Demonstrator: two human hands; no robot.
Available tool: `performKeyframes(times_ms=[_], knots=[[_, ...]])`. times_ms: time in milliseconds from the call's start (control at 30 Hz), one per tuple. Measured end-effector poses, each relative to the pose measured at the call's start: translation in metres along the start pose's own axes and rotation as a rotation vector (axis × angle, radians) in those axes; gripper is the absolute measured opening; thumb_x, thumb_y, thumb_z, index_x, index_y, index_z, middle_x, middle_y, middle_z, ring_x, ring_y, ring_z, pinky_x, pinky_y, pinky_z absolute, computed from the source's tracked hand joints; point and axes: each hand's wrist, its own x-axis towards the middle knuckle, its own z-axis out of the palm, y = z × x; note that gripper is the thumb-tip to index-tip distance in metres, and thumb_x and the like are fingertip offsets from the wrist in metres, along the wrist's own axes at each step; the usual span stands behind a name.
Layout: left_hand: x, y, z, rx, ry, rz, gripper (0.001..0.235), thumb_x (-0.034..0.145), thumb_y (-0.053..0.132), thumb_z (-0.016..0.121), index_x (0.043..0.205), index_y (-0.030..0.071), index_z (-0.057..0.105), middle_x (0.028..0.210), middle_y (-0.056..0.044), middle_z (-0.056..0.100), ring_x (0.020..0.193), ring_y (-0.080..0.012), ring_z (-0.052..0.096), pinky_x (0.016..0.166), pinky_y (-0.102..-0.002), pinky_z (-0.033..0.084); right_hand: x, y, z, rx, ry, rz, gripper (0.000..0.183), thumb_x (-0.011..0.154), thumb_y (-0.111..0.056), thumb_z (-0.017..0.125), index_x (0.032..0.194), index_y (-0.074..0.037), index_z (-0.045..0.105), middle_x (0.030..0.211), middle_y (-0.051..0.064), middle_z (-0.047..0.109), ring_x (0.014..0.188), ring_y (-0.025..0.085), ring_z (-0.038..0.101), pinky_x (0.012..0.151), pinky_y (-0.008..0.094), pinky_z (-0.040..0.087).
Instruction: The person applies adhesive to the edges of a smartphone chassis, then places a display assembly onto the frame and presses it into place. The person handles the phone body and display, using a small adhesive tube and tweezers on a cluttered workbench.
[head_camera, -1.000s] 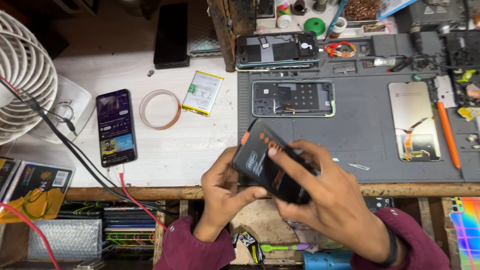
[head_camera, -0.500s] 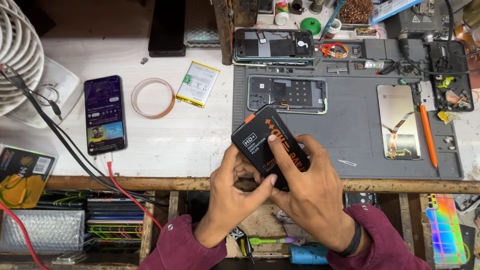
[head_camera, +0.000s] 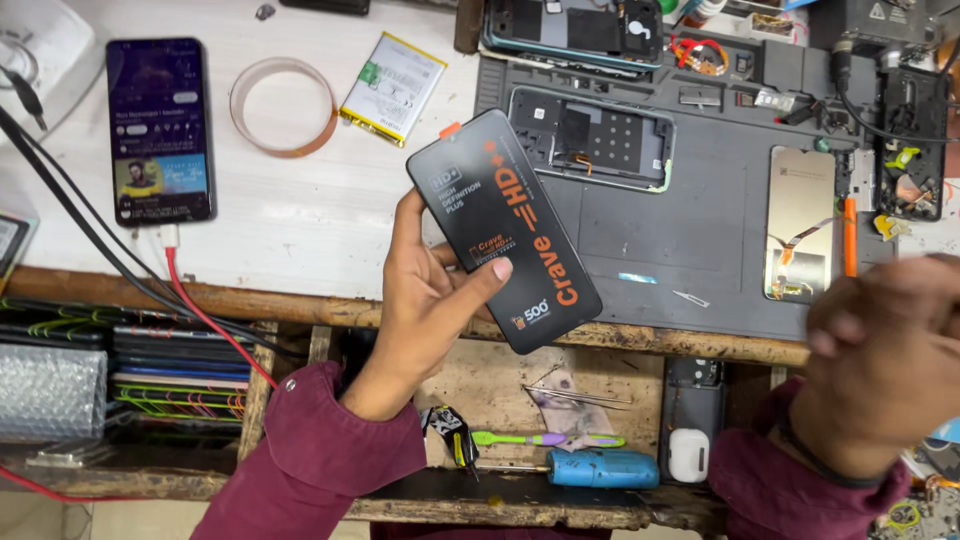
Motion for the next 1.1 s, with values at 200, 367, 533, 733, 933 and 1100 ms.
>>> performKeyframes(times_ms=[200, 367, 533, 733, 933, 1100], knots=[[0.002, -0.003, -0.002, -0.005, 0.026, -0.007, 0.086, 0.092, -0.009, 0.068, 0.158, 0.0, 0.015, 0.125, -0.023, 0.064, 0.11, -0.0226, 0.07, 0.094, -0.038, 0.064, 0.005, 0.016, -0.032, -0.119, -0.063, 0.102, 0.014, 0.117, -0.012, 0.048, 0.112, -0.005, 0.059, 0.082, 0.008, 0.067, 0.067, 0.017, 0.069, 0.064, 0.031, 0.06], [0.002, -0.002, -0.005, -0.004, 0.011, -0.021, 0.086, 0.091, -0.007, 0.068, 0.157, 0.0, 0.014, 0.125, -0.024, 0.065, 0.111, -0.0234, 0.071, 0.093, -0.039, 0.065, 0.003, 0.006, 0.007, -0.097, -0.102, 0.049, 0.019, 0.117, 0.0, 0.061, 0.098, 0.002, 0.059, 0.079, 0.016, 0.068, 0.062, 0.023, 0.069, 0.061, 0.036, 0.056], [-0.002, -0.002, -0.002, -0.016, -0.076, -0.025, 0.084, 0.093, -0.008, 0.068, 0.158, 0.001, 0.015, 0.126, -0.024, 0.066, 0.114, -0.0232, 0.07, 0.097, -0.037, 0.063, 0.009, -0.003, 0.069, -0.216, -0.319, 0.296, 0.026, 0.109, -0.002, 0.06, 0.132, 0.009, 0.064, 0.119, 0.021, 0.074, 0.103, 0.025, 0.076, 0.095, 0.035, 0.064], [-0.011, 0.005, 0.006, 0.217, -0.258, -0.18, 0.076, 0.088, -0.001, 0.073, 0.152, 0.002, 0.031, 0.113, -0.018, 0.075, 0.095, -0.0213, 0.077, 0.072, -0.03, 0.065, 0.0, 0.0, 0.104, 0.013, -0.486, 0.375, 0.06, 0.089, 0.003, 0.073, 0.145, 0.006, 0.052, 0.127, 0.019, 0.069, 0.115, 0.02, 0.07, 0.096, 0.033, 0.061], [-0.021, 0.005, 0.016, 0.462, -0.434, -0.116, 0.068, 0.088, 0.006, 0.077, 0.147, 0.004, 0.043, 0.106, -0.01, 0.079, 0.09, -0.016, 0.081, 0.074, -0.028, 0.067, -0.008, -0.007, 0.088, -0.069, -0.387, 0.289, 0.036, 0.09, 0.003, 0.076, 0.124, 0.009, 0.066, 0.105, 0.013, 0.075, 0.093, 0.014, 0.073, 0.083, 0.026, 0.061], [-0.022, 0.007, 0.014, 0.481, -0.505, -0.084, 0.066, 0.09, 0.006, 0.077, 0.148, 0.004, 0.045, 0.105, -0.01, 0.079, 0.093, -0.017, 0.081, 0.085, -0.031, 0.067, -0.01, -0.021, 0.085, -0.186, -0.317, 0.346, 0.024, 0.087, 0.003, 0.078, 0.109, 0.009, 0.073, 0.091, 0.011, 0.074, 0.077, 0.011, 0.071, 0.064, 0.021, 0.056]])
